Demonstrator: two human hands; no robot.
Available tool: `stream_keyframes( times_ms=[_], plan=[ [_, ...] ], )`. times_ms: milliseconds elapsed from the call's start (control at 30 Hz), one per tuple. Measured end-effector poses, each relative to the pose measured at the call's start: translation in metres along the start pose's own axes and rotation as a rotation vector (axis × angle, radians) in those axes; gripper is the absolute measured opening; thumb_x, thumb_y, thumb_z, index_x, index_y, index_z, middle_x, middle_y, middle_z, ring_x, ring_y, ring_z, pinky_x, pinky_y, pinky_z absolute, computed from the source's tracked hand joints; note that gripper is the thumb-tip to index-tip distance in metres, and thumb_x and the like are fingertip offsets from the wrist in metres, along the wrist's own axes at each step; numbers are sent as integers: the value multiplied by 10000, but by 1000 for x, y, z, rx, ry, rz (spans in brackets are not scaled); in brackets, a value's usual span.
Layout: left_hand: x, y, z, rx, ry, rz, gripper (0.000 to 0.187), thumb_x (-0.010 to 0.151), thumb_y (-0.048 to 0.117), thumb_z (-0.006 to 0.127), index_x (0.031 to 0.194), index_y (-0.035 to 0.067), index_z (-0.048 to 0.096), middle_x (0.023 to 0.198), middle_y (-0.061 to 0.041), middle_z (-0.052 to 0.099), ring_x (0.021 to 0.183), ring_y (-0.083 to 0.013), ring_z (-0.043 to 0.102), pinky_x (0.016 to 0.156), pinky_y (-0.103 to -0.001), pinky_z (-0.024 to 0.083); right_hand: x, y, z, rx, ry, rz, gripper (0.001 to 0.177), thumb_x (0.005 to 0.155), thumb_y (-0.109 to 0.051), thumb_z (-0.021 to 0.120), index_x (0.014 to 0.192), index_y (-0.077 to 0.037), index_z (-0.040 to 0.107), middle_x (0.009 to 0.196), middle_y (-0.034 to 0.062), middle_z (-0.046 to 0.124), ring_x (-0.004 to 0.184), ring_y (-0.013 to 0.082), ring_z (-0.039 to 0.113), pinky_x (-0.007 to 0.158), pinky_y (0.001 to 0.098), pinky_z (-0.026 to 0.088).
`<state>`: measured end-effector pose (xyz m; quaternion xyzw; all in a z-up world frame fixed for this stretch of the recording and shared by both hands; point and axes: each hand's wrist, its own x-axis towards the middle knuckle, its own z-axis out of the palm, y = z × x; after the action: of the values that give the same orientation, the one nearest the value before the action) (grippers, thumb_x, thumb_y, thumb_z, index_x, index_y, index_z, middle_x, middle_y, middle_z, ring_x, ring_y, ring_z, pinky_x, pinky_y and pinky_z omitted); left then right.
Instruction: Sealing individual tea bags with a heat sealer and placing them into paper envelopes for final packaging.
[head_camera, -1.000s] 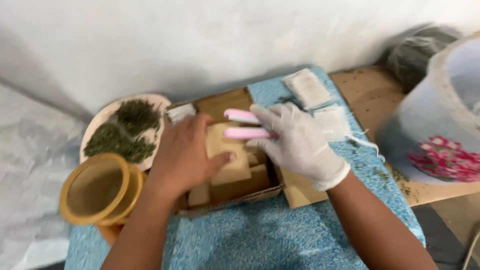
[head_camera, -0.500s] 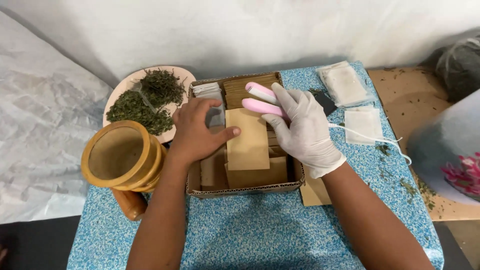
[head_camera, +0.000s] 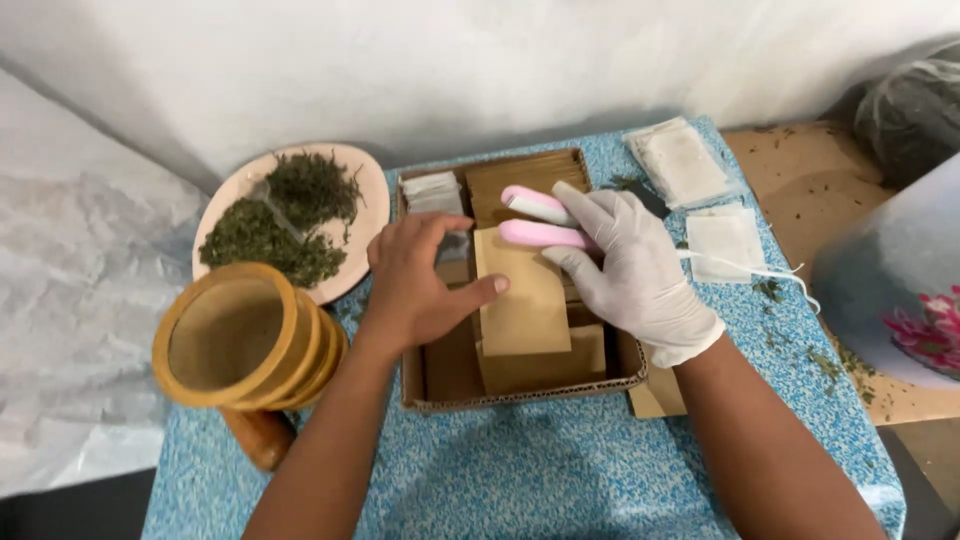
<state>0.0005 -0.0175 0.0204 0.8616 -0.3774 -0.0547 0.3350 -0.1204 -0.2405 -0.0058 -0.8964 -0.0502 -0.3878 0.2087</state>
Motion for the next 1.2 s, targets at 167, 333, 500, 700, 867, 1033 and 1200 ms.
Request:
stream_keyframes(
  times_ms=[167, 333, 500, 700, 867, 1033, 1200],
  plan=[
    [-10, 11, -2, -65, -45, -51, 878, 667, 769, 678, 1312, 192, 533, 1321, -157, 507, 1340, -397, 376, 1148, -550, 76, -2, -2, -1, 43, -49, 1, 617, 848, -287, 803, 1399, -96, 603, 1056, 98, 634, 1030, 361, 625, 912, 466, 524],
    [4, 13, -10, -34, -119, -96, 899, 658, 756, 698, 1330, 188, 513, 1372, -156, 469, 1367, -381, 327, 1144, -545, 47, -1, 0, -4, 36, -67, 23, 610, 857, -275, 791, 1407, -103, 591, 1066, 101, 635, 1036, 361, 623, 920, 470, 515],
    [1, 5, -2, 21, -94, -78, 900, 617, 826, 658, 1245, 190, 551, 1309, -130, 480, 1312, -345, 366, 1115, -533, 105, -3, 0, -2, 33, -84, 12, 612, 887, -296, 769, 1430, -96, 568, 1066, 118, 620, 1037, 377, 614, 919, 486, 511],
    [-2, 10, 2, 48, -51, -81, 891, 649, 795, 674, 1261, 172, 496, 1277, -127, 457, 1315, -344, 342, 1127, -527, 116, -2, -2, 1, 16, -83, 35, 593, 895, -313, 758, 1424, -119, 573, 1080, 90, 632, 1038, 340, 625, 918, 453, 514],
    [5, 6, 7, 79, -25, -5, 877, 668, 784, 668, 1256, 160, 486, 1221, -121, 459, 1256, -343, 357, 1097, -532, 135, 3, 1, 0, -28, -69, 18, 605, 881, -306, 766, 1416, -91, 580, 1060, 105, 632, 997, 345, 630, 898, 454, 523],
    [-1, 4, 10, 75, -33, -6, 950, 649, 878, 593, 1245, 151, 459, 1213, -146, 465, 1246, -351, 355, 1083, -537, 134, -4, 3, 2, -17, -85, 4, 622, 886, -281, 772, 1437, -86, 559, 1070, 115, 621, 1000, 359, 620, 900, 473, 524],
    [1, 6, 11, 39, -37, -49, 888, 663, 818, 655, 1189, 135, 441, 1219, -157, 472, 1263, -358, 339, 1096, -538, 109, -4, 4, 0, -4, -75, 10, 594, 913, -317, 737, 1438, -105, 555, 1054, 97, 613, 992, 341, 621, 899, 460, 523]
  ],
)
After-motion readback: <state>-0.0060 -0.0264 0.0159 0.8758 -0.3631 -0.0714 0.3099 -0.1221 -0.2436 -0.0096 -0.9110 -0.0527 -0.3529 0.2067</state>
